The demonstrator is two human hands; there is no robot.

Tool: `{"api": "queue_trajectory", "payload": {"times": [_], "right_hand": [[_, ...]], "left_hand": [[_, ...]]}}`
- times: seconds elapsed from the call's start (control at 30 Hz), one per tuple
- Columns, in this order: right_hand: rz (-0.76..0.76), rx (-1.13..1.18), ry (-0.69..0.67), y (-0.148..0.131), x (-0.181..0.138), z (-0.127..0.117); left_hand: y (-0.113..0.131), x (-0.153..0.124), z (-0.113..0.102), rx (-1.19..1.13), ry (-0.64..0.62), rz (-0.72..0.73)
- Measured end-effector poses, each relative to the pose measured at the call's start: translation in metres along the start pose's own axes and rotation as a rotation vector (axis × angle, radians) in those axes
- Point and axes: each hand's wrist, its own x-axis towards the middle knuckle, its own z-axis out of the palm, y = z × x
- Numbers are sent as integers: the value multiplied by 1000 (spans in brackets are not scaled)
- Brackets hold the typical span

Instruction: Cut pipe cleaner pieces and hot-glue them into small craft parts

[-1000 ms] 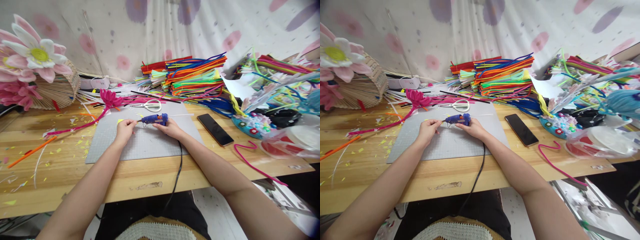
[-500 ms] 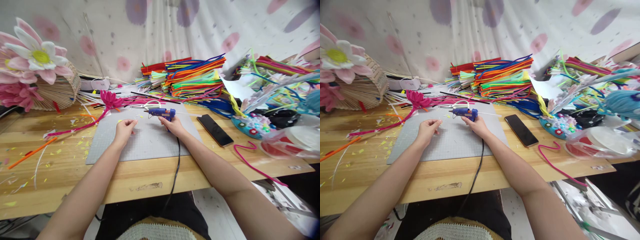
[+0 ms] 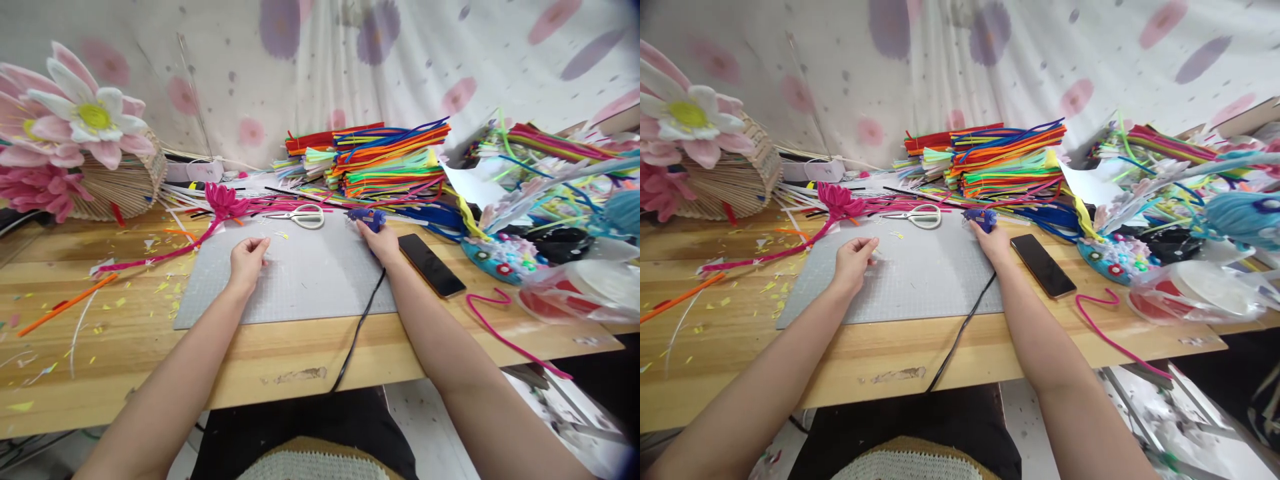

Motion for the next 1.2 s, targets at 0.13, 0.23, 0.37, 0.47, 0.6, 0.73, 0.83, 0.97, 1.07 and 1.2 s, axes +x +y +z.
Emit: {"api": "queue_trajectory", "payload": {"times": [0.13, 0.23, 0.37, 0.47, 0.6, 0.73, 0.83, 0.97, 1.07, 1.2], "right_hand": [[-60, -77, -105, -8, -5, -3], [-152, -197, -140, -14, -12, -19], [-193, -557, -209, -22, -22, -59], [-201, -640, -408, -37, -36, -72], [-473, -322, -569, -66, -60, -34], [-626, -28, -640, -94, -81, 30], [-681, 56, -581, -109, -93, 59], [-751, 39, -468, -116, -101, 69], [-725, 25, -436, -113, -100, 69], [-606, 142, -555, -105, -94, 71]], "left_hand": [[3, -2, 1, -24, -1, -8], [5, -3, 2, -17, -4, -29], [6, -4, 2, -41, -1, -41], [7, -5, 2, -90, -13, -66], [9, -7, 2, -165, -29, -115], [9, -6, 1, -168, -34, -114], [7, -5, 1, -162, -22, -101], [6, -6, 1, -122, -28, -84], [8, -8, 2, -63, -86, -101], [11, -7, 2, -126, -56, -147]]}}
